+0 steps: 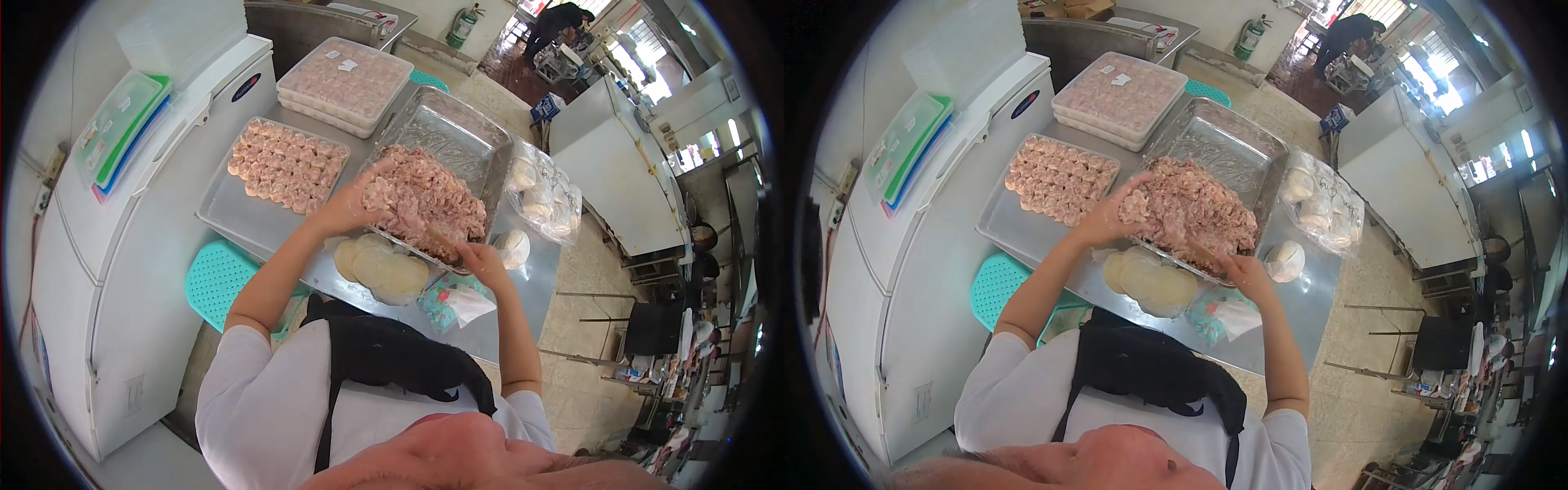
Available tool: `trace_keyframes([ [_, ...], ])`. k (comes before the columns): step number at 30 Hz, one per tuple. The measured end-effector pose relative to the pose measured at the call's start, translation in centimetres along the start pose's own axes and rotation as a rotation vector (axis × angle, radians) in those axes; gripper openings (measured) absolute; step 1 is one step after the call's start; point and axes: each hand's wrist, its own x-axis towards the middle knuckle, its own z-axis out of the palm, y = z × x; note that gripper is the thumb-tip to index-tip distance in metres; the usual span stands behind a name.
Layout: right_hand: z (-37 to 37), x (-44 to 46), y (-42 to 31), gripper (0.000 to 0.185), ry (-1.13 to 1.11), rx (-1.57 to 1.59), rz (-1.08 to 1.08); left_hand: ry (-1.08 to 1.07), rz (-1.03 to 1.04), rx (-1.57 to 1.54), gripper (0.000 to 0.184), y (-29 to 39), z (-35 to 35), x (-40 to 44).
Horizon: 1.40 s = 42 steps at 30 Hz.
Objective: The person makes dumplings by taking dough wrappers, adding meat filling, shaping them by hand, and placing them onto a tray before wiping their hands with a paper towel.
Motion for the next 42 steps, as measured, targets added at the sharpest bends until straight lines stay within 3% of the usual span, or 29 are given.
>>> trace_keyframes([
  [3,-3.0,-0.4,-1.1,0.031,0.011,0.121,-0.002,-0.107,-0.019,-0.051,0.064,-0.6,2.2,0.9],
  [6,-3.1,-1.2,-5.6,0.026,0.190,-0.025,-0.396,-0.140,-0.020,-0.007,0.055,0.3,4.1,1.9],
  [9,-3.1,-1.3,-5.4,0.024,0.133,-0.141,-0.457,-0.248,0.037,0.027,0.051,1.7,4.7,2.9],
  [12,-8.2,-2.2,-6.0,0.024,0.040,-0.378,-0.299,-0.275,0.074,0.129,0.047,0.1,5.3,2.5],
  [14,-8.3,-2.4,-6.0,0.024,0.055,-0.259,-0.315,-0.174,0.141,0.132,0.043,0.6,5.8,1.7],
  [17,-4.9,-1.4,-3.4,0.026,0.021,-0.144,-0.464,-0.359,0.131,-0.034,0.040,2.5,6.1,2.6],
  [20,-4.3,0.0,-0.5,0.025,0.024,-0.232,-0.525,-0.332,0.100,0.209,0.036,2.4,6.5,2.1],
  [23,-4.7,-0.7,-1.8,0.022,0.204,-0.479,-0.449,-0.169,-0.282,-0.058,0.048,-2.0,8.6,0.7],
  [26,-1.9,-1.5,-2.3,0.020,0.314,-0.552,-0.505,-0.090,-0.222,0.022,0.042,-2.7,9.6,0.1],
  [27,-0.8,-1.5,-1.6,0.019,0.328,-0.536,-0.546,-0.150,-0.242,0.097,0.046,-2.9,9.7,0.1],
  [29,-0.3,-0.2,1.5,0.021,0.199,-0.692,-0.330,-0.288,-0.278,0.246,0.054,-3.2,9.9,0.3],
  [30,-0.9,0.3,2.7,0.022,0.135,-0.773,-0.227,-0.225,-0.278,0.168,0.057,-2.8,10.0,-0.1],
  [32,-3.1,-0.3,3.6,0.025,0.085,-0.735,-0.210,-0.106,-0.273,0.021,0.062,-0.9,9.2,-0.7],
  [35,-6.3,-2.2,2.8,0.027,0.102,-0.465,-0.227,-0.259,-0.564,-0.146,0.067,6.8,6.5,0.5],
  [38,-7.9,-4.2,-0.7,0.027,0.050,-0.078,-0.282,-0.014,0.071,0.007,0.057,7.0,7.1,0.1],
  [39,-7.5,-4.7,-1.6,0.027,0.013,0.058,-0.296,-0.090,0.049,0.001,0.052,6.9,7.1,0.0],
  [42,-3.8,-4.0,-2.4,0.025,0.021,-0.055,-0.573,-0.288,-0.003,0.020,0.045,6.1,6.9,0.2],
])
